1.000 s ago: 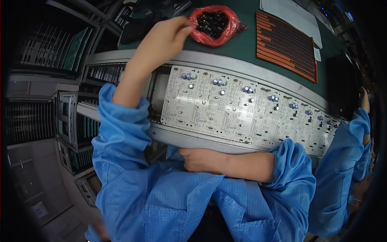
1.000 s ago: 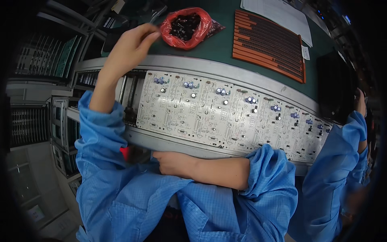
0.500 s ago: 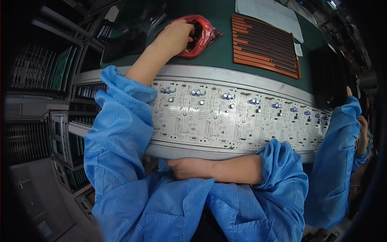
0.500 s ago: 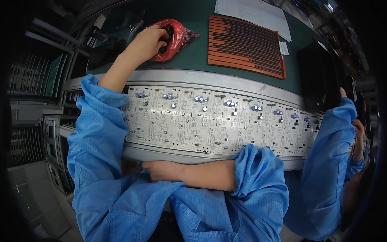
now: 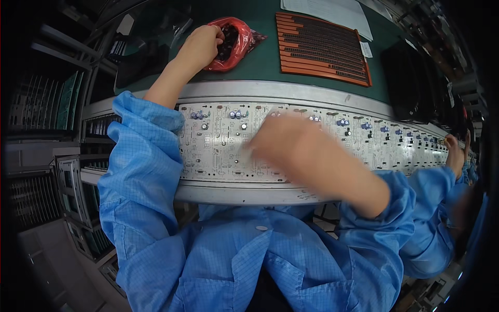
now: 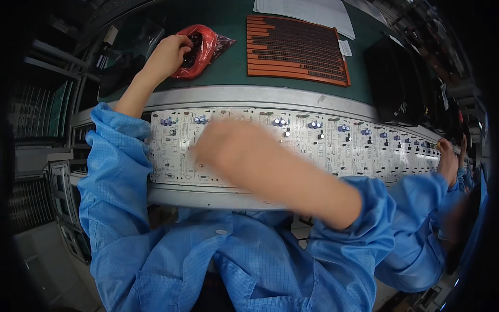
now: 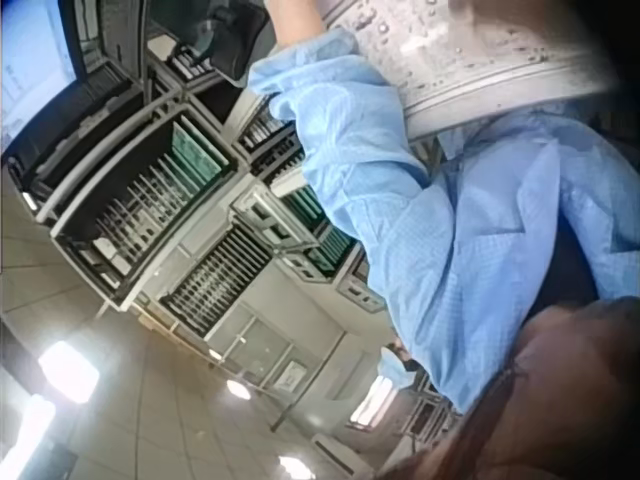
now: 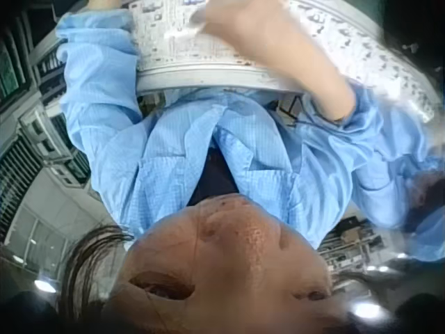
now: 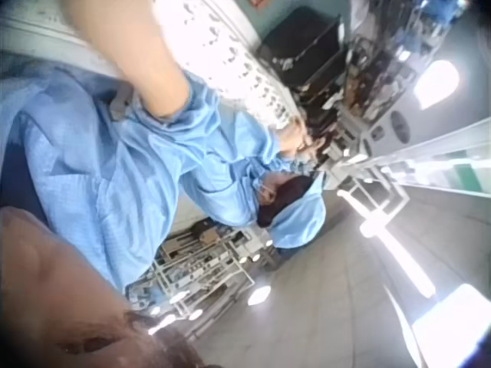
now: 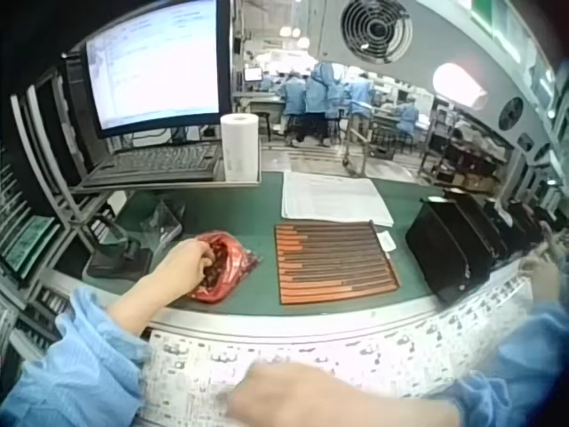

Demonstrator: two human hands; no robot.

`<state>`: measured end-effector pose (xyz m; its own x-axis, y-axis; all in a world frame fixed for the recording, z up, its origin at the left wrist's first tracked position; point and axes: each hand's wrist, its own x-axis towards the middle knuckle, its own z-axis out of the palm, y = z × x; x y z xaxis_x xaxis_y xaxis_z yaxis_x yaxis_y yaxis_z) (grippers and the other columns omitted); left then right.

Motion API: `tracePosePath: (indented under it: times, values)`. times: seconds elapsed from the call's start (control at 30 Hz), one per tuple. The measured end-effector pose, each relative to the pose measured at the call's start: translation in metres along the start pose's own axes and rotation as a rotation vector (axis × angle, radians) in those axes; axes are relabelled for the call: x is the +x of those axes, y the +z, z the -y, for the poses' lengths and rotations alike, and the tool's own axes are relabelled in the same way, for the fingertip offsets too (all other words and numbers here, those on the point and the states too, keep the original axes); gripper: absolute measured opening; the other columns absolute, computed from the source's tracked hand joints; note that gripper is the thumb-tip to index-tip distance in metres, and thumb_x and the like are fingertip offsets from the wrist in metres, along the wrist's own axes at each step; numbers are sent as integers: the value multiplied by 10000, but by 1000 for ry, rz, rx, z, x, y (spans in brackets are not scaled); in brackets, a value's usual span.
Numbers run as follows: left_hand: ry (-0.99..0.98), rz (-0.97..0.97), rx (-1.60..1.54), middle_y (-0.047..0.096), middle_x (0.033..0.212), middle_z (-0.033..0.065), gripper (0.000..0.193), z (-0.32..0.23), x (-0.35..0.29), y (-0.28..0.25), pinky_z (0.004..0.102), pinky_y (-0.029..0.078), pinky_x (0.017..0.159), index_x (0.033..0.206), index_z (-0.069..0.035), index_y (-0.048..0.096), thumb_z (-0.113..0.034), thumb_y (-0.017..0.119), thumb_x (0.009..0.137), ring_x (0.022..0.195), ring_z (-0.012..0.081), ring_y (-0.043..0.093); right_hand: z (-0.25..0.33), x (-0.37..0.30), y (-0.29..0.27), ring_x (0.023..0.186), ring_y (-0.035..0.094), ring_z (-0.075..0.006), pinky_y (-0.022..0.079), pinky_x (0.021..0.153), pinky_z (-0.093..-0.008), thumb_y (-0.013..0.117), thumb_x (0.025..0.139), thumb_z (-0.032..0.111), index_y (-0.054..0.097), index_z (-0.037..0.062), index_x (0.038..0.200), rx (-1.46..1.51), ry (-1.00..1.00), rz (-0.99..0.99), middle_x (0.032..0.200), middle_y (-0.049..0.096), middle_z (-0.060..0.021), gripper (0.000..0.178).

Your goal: The recorder is manually placing small electronic components onto a large circuit board on an industrial assembly line.

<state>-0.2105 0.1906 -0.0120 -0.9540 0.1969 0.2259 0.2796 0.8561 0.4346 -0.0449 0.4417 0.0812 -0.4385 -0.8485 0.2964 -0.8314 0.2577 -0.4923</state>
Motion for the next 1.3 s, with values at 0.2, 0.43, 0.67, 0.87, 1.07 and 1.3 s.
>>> tracePosePath:
  times: [0.2, 0.43, 0.67, 0.87, 1.07, 1.3]
  values:
    - [33, -123, -108, 692, 950, 190, 156, -14, 4, -1, 395, 523, 815, 1006, 13, 680, -78, 589, 918, 885, 316, 671, -138, -54, -68, 954, 554, -271, 500, 839, -359, 720, 775, 62, 697, 50, 919, -783, 548, -241, 948, 629, -58, 146]
    - [-245, 45, -781, 721, 883, 128, 218, -37, -39, -41, 267, 540, 733, 1048, 63, 684, -80, 657, 885, 773, 156, 687, -158, -60, -61, 1025, 517, -259, 475, 881, -360, 721, 779, 69, 700, 45, 926, -676, 521, -190, 972, 587, -61, 150]
    - [-401, 293, -1037, 715, 908, 131, 269, -51, -85, -57, 218, 548, 733, 1102, 86, 661, -39, 681, 865, 758, 120, 670, -164, -56, -58, 1011, 515, -276, 467, 878, -370, 687, 799, 33, 675, 30, 904, -684, 510, -133, 977, 578, -72, 106]
    - [-397, 307, -1178, 718, 892, 152, 263, -46, -104, -45, 232, 560, 690, 1056, 100, 676, -15, 691, 821, 722, 149, 690, -173, -58, -54, 997, 511, -293, 459, 879, -379, 660, 815, 17, 646, 19, 898, -676, 496, -110, 989, 572, -78, 84]
    - [-388, 337, -1149, 715, 892, 138, 281, -45, -110, -41, 222, 547, 707, 1069, 91, 669, -39, 706, 823, 740, 129, 679, -184, -58, -56, 1002, 534, -295, 461, 878, -379, 615, 861, 14, 627, 30, 994, -747, 440, -101, 1009, 584, -94, 135]
    - [-360, 341, -1099, 710, 909, 101, 260, -41, -116, -40, 207, 531, 736, 1067, 56, 672, -64, 719, 842, 746, 89, 654, -125, -47, -43, 955, 653, -203, 495, 861, -307, 547, 954, 23, 588, 2, 1081, -236, 638, -310, 993, 673, -98, 136]
